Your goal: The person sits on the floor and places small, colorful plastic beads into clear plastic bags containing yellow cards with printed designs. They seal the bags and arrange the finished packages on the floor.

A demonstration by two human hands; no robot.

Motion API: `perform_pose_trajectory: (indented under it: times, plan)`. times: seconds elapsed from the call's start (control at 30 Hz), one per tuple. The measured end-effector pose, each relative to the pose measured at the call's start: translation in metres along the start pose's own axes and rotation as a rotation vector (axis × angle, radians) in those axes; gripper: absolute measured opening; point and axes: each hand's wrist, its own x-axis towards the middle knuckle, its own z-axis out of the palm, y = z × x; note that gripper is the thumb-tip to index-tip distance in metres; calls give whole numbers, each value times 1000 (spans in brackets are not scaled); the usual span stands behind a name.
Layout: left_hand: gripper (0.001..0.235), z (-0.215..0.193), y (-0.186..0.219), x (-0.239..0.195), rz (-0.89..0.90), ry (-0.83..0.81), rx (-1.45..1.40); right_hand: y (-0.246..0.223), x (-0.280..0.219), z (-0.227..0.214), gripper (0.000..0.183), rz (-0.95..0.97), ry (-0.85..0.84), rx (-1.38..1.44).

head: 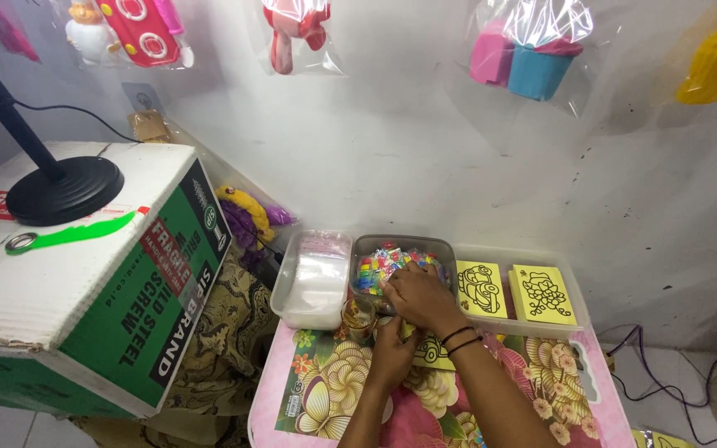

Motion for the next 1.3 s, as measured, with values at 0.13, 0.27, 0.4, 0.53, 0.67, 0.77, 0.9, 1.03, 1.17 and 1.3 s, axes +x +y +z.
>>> perform_pose_trajectory:
  times: [0.13, 0.27, 0.4, 0.53, 0.67, 0.77, 0.9, 1.03, 1.17, 1.3]
  plan:
    - [22, -1, 2, -1, 26, 10, 44, 0, -3, -2, 46, 9, 60, 79]
    - [26, -1, 7, -2, 19, -3, 40, 1, -4, -1, 37, 32, 234, 174]
    - [27, -1, 1, 0, 2, -25, -36, 5, -5, 2, 5, 46, 477, 256]
    - [30, 0, 2, -1, -49, -22, -26, 15, -3, 7, 15, 18, 513, 285]
    - [23, 0, -1, -1, -12, -22, -29, 13, -4, 4, 29, 108, 514, 418]
    - [22, -1, 1, -2, 4, -15, -30, 11, -4, 5, 16, 112, 524, 439]
    - [22, -1, 7, -3, -40, -14, 8, 17, -1, 7, 8, 63, 558, 466]
    - [28, -1, 7, -7, -26, -20, -6, 20, -8, 3, 9, 51, 536, 664]
    - [27, 0, 4, 1, -41, -17, -34, 28, -22, -15, 5, 84, 659, 816]
    - [28, 0, 0, 0, -50, -20, -52, 41, -68, -24, 8, 143, 793, 1014]
